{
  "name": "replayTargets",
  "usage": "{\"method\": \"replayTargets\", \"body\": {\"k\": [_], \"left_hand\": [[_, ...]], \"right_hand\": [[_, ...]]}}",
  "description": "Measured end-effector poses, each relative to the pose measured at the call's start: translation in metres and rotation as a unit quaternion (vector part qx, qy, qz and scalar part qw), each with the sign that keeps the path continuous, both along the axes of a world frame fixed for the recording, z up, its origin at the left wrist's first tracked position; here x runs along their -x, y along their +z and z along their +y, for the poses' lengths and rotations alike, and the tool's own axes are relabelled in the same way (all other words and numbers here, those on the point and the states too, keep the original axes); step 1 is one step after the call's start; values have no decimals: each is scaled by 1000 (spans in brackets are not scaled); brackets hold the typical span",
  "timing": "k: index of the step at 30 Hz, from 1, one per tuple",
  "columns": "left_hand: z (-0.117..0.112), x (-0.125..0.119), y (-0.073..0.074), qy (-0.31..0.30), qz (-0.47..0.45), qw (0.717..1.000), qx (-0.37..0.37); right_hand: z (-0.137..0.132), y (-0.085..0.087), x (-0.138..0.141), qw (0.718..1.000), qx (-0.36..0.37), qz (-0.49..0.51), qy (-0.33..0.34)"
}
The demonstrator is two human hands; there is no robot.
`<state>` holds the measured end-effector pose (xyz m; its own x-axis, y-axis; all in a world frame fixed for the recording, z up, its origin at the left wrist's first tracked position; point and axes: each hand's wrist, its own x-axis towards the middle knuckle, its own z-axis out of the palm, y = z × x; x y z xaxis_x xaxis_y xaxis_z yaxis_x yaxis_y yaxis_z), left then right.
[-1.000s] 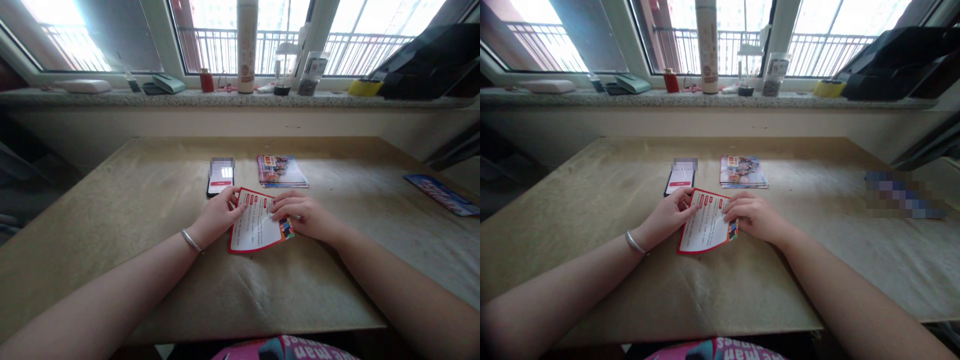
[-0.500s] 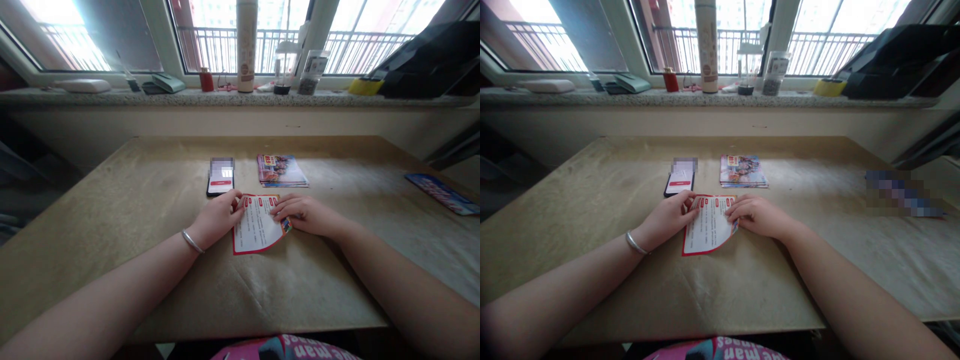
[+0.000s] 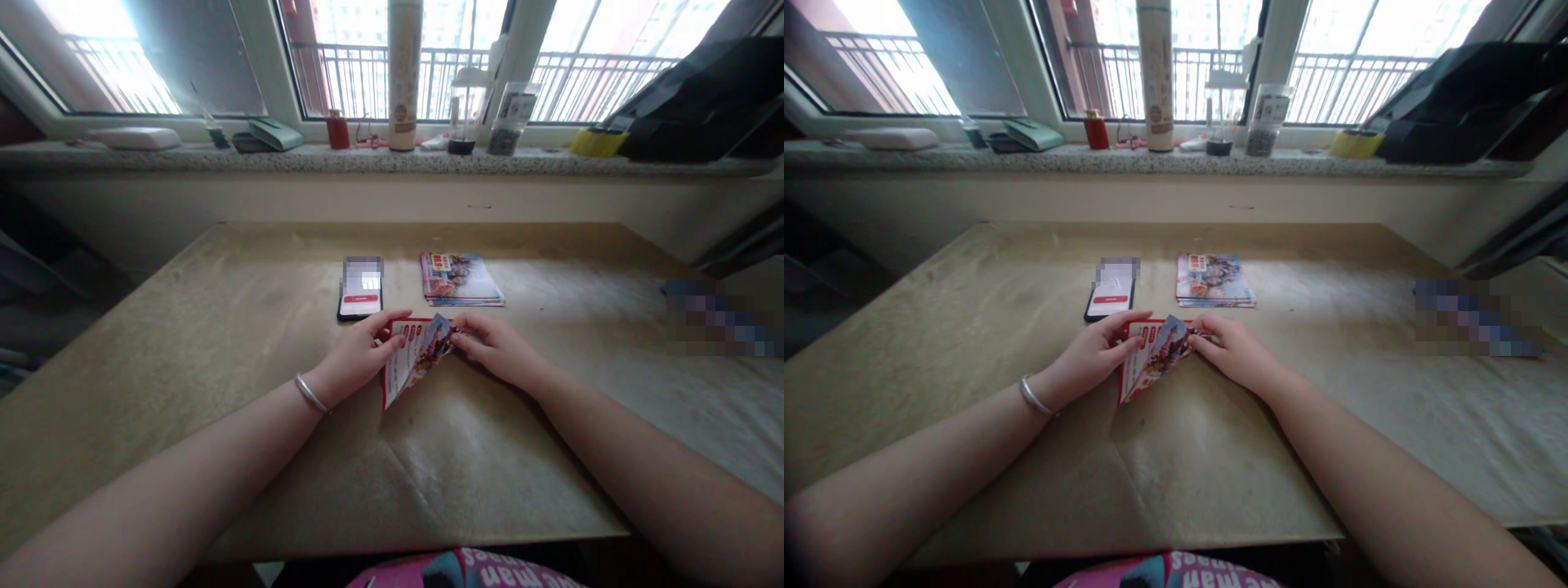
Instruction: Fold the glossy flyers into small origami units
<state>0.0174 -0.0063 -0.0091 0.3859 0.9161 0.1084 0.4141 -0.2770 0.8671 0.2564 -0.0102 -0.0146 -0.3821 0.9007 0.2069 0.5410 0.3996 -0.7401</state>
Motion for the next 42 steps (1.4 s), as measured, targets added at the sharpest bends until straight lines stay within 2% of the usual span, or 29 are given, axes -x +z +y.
{"method": "replayTargets", "body": {"k": [4, 7, 13, 20, 28, 34, 42], "left_hand": [[0, -3, -5, -19, -108, 992, 69], [-1, -7, -8, -41, -148, 984, 90], [-6, -14, -5, -55, -177, 975, 124], [-9, -14, 1, 6, -200, 968, 155], [-7, -14, -1, 12, -223, 961, 163], [-7, -13, 0, 21, -228, 958, 173], [-7, -14, -1, 21, -256, 947, 191]], "right_hand": [[-3, 3, 10, 998, -54, -1, -31], [-3, 3, 15, 992, -111, 30, -54], [-1, -4, 19, 997, -60, 24, -53], [0, -5, 20, 996, -57, 12, -65], [-3, -8, 22, 994, -48, 66, -78], [-3, -9, 23, 993, -62, 68, -76], [-4, -9, 25, 992, -39, 85, -88]]}}
